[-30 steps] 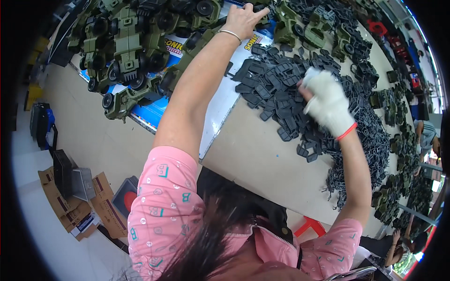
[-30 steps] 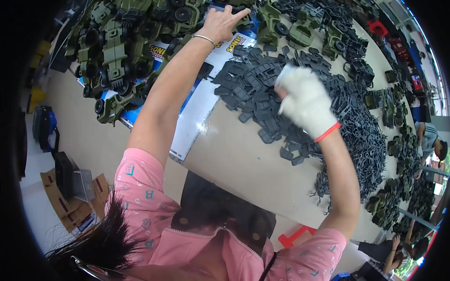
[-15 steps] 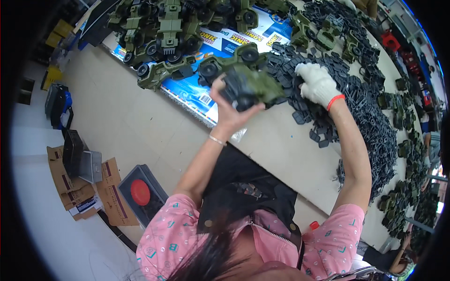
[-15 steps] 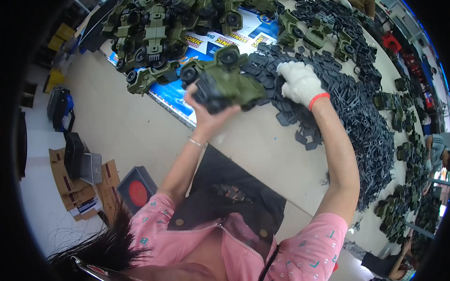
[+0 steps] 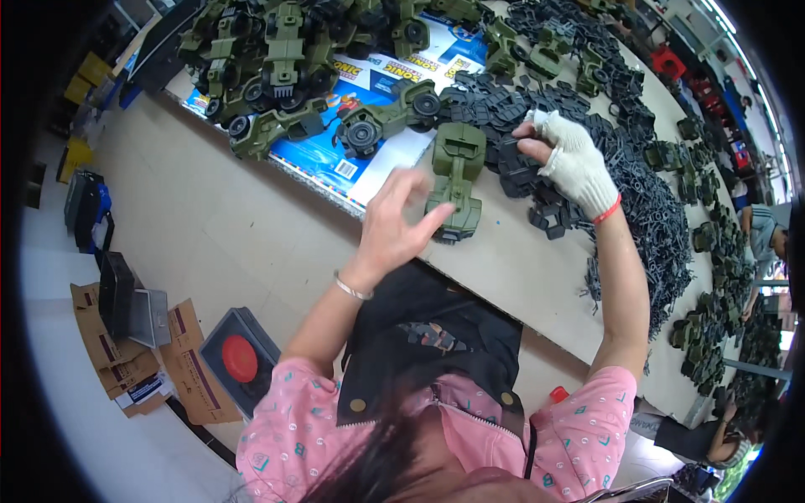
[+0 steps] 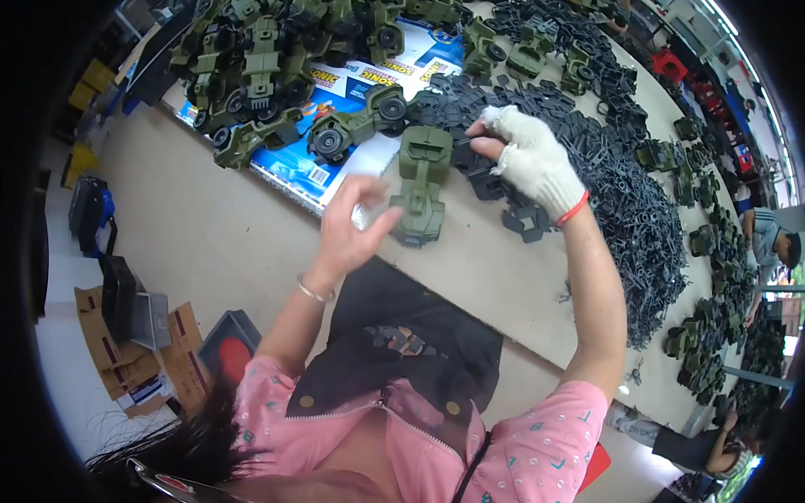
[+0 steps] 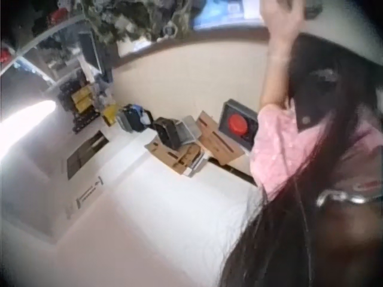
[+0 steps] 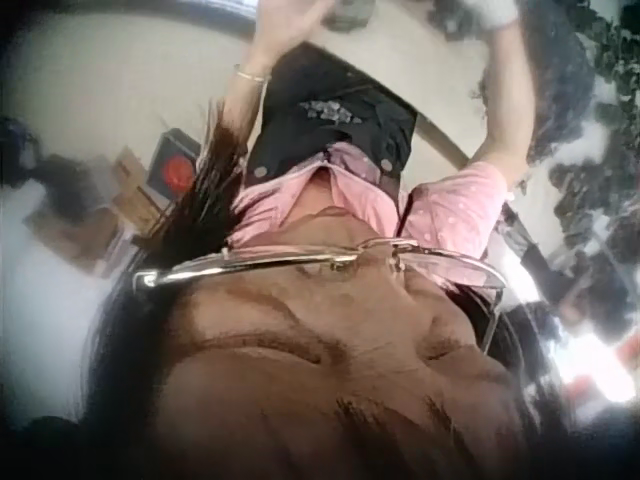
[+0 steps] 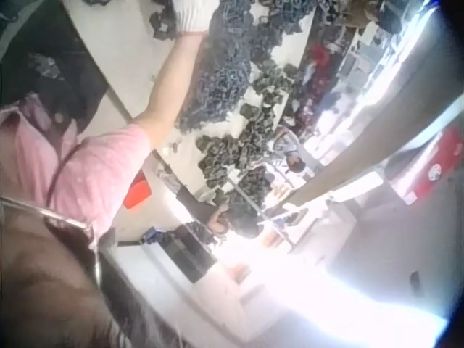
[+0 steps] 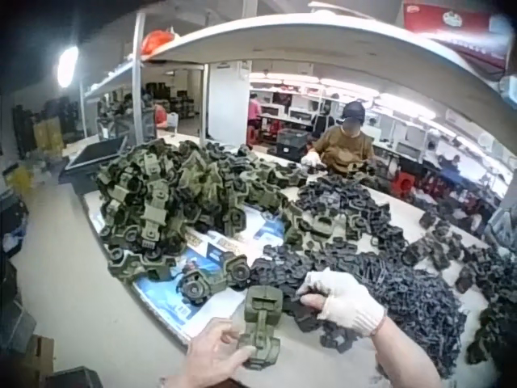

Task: The person assembles small black plastic components onto a green plastic base housing by hand.

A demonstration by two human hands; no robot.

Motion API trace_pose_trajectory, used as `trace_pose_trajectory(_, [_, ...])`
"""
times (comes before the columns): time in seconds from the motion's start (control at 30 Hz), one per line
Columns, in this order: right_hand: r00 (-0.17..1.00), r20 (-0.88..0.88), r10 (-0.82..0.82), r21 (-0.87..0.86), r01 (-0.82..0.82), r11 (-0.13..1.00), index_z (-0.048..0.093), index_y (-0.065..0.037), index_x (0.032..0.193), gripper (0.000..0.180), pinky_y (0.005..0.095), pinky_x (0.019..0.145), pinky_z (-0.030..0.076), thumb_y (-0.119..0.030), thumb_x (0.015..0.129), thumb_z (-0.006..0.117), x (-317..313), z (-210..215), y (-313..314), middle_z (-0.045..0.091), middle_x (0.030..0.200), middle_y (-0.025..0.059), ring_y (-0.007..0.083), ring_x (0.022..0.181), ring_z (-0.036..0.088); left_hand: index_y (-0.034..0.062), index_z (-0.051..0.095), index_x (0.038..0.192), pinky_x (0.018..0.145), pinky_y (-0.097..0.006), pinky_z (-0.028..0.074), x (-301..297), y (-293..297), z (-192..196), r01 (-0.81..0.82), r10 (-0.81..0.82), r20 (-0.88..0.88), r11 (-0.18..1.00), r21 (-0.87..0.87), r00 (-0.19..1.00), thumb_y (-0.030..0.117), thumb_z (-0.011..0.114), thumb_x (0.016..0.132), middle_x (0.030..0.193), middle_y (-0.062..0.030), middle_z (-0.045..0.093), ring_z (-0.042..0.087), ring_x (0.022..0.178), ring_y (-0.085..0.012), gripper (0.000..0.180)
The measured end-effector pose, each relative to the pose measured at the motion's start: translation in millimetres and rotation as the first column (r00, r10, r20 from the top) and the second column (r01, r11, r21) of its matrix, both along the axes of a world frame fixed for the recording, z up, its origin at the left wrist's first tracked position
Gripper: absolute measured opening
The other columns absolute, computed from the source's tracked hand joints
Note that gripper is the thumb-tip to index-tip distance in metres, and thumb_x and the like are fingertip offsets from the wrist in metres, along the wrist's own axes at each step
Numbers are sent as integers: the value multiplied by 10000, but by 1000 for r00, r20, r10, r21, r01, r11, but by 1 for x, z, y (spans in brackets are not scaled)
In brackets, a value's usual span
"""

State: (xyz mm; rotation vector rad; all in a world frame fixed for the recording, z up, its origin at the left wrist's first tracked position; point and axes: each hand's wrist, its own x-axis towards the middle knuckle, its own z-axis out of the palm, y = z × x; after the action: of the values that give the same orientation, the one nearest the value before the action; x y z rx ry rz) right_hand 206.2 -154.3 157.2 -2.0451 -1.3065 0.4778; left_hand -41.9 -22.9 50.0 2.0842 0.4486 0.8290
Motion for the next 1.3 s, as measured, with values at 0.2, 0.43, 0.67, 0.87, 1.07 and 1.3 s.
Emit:
trace_pose_trajectory(0.2, [951,-249,-185,199,237,951,699,-16,1144,243,301,751,529,-135,938,746,-63,-13,-23,674,956,60,133,851,622,44,613,1298,757,-244,577,61,-36,12,524,-379,397,335,-783,836,173,706,1006,1096,-47,719,703,854,-86,332])
trace_pose_trajectory(0.43, [974,-125,187,348,-134,928,771,-80,1166,347,379,940,510,-187,839,815,-44,-53,-81,679,1123,70,231,1058,637,35,680,1150,581,-189,492,47,-27,-2,410,-611,492,-283,-867,620,234,682,1019,906,-34,712,630,650,-53,239])
trace_pose_trajectory(0.67, [912,-340,230,381,-90,920,794,-79,977,242,423,934,500,-306,899,763,-69,-85,-117,739,987,97,296,1015,676,-6,619,1197,526,-248,449,27,-44,21,371,-763,275,-50,-927,585,257,635,1037,835,-88,683,549,559,-116,308])
trace_pose_trajectory(0.87, [810,-400,-428,273,552,788,679,-9,1108,276,308,813,475,-256,988,700,-52,-130,-116,672,956,66,159,877,602,59,545,1350,1032,-483,471,25,-40,4,-100,137,-51,889,446,989,301,921,666,1293,-196,545,555,1194,-403,817])
trace_pose_trajectory(1.07, [708,-585,-395,308,644,700,643,-47,1115,259,269,752,469,-270,994,697,-31,-133,-119,635,935,-2,106,811,576,67,572,1244,1032,-474,478,24,-4,-28,153,-159,43,981,123,986,150,865,627,1298,-201,583,577,1201,-399,688])
trace_pose_trajectory(1.3, [525,-849,-63,399,715,575,602,-37,1051,150,308,783,486,-174,1017,652,-12,-122,-107,641,936,31,151,832,608,135,599,1344,1217,-522,344,57,37,16,890,-775,-441,422,171,452,-31,740,631,1498,-90,550,366,1463,-423,746])
